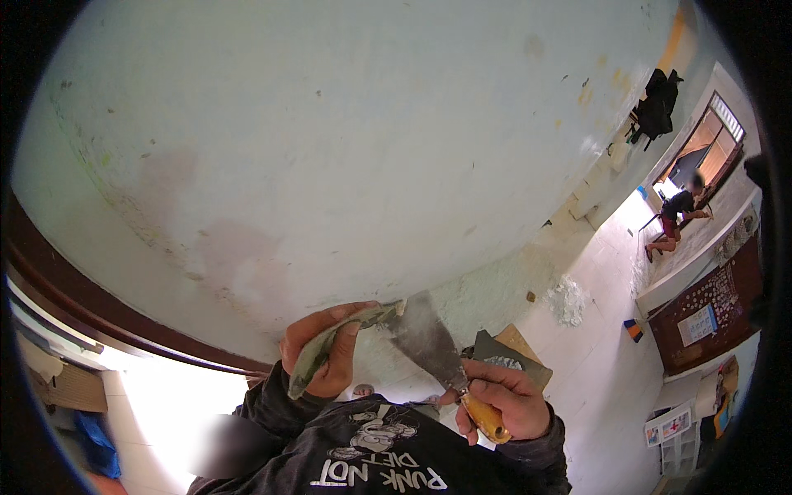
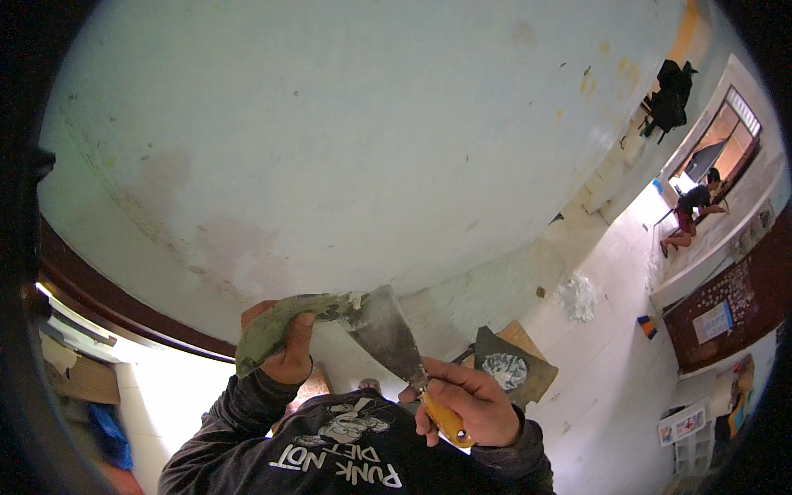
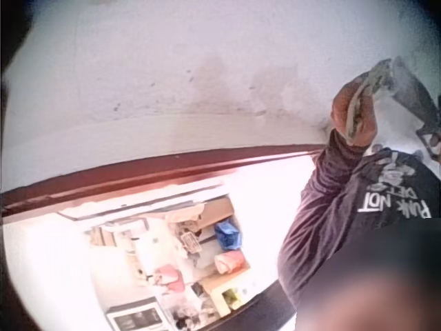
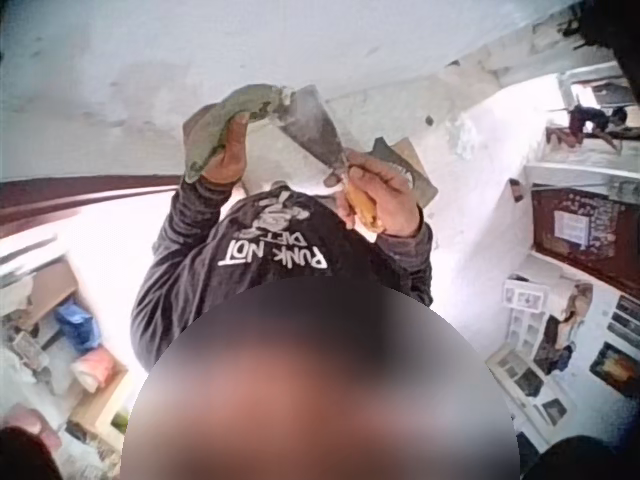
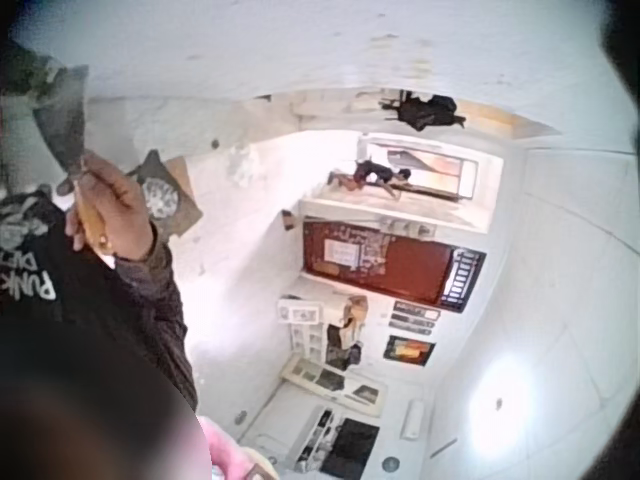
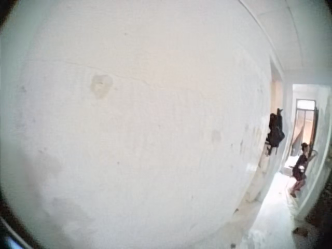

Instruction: The person scoops white plaster from a board onto a trowel and applies it to a wall, smoothing the surface. They repeatedly reload the trowel and work on different wall sections, including near a doorway and a red frame.

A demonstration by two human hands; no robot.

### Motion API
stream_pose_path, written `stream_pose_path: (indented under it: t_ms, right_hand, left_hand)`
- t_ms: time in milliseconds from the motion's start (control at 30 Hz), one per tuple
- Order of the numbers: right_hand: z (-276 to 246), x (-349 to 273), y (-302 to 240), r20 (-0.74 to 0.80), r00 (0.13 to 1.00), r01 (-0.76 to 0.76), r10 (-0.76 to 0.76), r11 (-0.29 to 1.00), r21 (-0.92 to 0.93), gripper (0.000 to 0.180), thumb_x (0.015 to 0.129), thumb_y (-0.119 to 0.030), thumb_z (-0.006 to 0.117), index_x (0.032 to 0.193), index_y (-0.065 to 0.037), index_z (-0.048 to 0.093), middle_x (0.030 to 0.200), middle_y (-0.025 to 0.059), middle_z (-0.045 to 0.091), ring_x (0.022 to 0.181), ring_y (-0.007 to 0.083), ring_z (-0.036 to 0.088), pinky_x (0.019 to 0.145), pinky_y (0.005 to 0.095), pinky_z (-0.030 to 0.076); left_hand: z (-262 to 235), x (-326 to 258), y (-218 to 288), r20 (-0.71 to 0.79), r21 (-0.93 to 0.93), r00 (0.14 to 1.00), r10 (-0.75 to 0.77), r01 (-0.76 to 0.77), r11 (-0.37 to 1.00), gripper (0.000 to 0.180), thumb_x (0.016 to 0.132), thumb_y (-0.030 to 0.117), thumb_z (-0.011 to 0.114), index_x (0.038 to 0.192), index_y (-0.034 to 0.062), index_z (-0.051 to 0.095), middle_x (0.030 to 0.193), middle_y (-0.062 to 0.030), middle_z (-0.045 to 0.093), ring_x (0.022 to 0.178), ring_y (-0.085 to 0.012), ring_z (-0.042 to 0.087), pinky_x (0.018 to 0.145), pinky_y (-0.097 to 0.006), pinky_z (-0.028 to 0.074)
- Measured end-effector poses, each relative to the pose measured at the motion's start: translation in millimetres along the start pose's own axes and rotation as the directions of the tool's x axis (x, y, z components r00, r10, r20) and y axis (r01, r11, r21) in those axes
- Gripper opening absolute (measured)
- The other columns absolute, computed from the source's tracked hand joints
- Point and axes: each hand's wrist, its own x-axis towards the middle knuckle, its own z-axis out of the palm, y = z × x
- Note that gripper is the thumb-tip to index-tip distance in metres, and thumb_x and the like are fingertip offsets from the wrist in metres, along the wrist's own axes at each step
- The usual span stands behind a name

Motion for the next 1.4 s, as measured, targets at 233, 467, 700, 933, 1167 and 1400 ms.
stream_pose_path:
  t_ms: [233,467,700,933,1167,1400]
  right_hand:
    - [20,-10,-8,-0.037,0.999,0.025,-0.028,0.997,-0.073,0.04,0.097,-0.006,0.042,0.136,0.003,0.038,0.103,0.0191,0.061,0.072,0.0228,0.063,0.055,0.0322,0.054]
    - [22,-19,-10,-0.032,0.998,0.059,-0.059,0.998,-0.001,0.041,0.097,-0.006,0.042,0.136,0.004,0.038,0.101,0.0201,0.062,0.069,0.0232,0.063,0.051,0.0322,0.052]
    - [23,-26,-9,-0.089,0.992,0.093,-0.093,0.996,-0.002,0.037,0.094,-0.001,0.041,0.131,0.002,0.046,0.101,0.0315,0.06,0.064,0.0288,0.063,0.047,0.034,0.05]
    - [20,-32,-4,-0.034,0.991,0.131,-0.13,0.991,0.024,0.038,0.096,-0.002,0.039,0.134,-0.001,0.045,0.105,0.0317,0.059,0.066,0.028,0.062,0.048,0.0332,0.049]
    - [18,-38,1,0.053,0.979,0.19,-0.195,0.978,0.085,0.038,0.098,-0.008,0.042,0.136,-0.005,0.043,0.106,0.0227,0.062,0.066,0.0208,0.061,0.049,0.0293,0.048]
    - [15,-34,17,0.087,0.955,0.268,-0.285,0.949,0.165,0.039,0.098,-0.007,0.041,0.137,-0.007,0.043,0.108,0.0252,0.061,0.065,0.0236,0.06,0.049,0.0301,0.047]
  left_hand:
    - [8,-4,-14,-0.057,-0.296,0.991,0.119,-0.13,0.946,0.022,0.091,-0.003,0.048,0.111,-0.0005,0.039,0.096,-0.03,0.063,0.091,-0.036,0.066,0.076,-0.039,0.055]
    - [9,-5,-8,-0.026,-0.314,0.999,-0.034,0.024,0.949,0.016,0.091,0.002,0.049,0.091,-0.0055,0.063,0.093,-0.0211,0.068,0.086,-0.0243,0.068,0.075,-0.029,0.053]
    - [16,3,-18,-0.063,-0.402,0.967,0.248,-0.252,0.88,0.027,0.09,-0.003,0.044,0.116,0.0017,0.044,0.101,-0.0344,0.061,0.09,-0.0411,0.066,0.073,-0.043,0.057]
    - [24,-5,-26,-0.037,-0.444,0.983,0.177,-0.175,0.879,0.024,0.092,0.002,0.044,0.116,0.0009,0.046,0.102,-0.0333,0.061,0.091,-0.04,0.065,0.075,-0.043,0.056]
    - [35,-8,-33,-0.067,-0.56,0.987,0.148,-0.16,0.813,0.027,0.093,0.012,0.052,0.117,-0.0011,0.05,0.102,-0.0329,0.061,0.093,-0.0396,0.065,0.077,-0.043,0.055]
    - [40,-9,-30,-0.074,-0.37,0.993,0.088,-0.109,0.923,0.023,0.093,0.004,0.051,0.114,-0.0037,0.052,0.102,-0.028,0.064,0.093,-0.0334,0.066,0.081,-0.038,0.053]
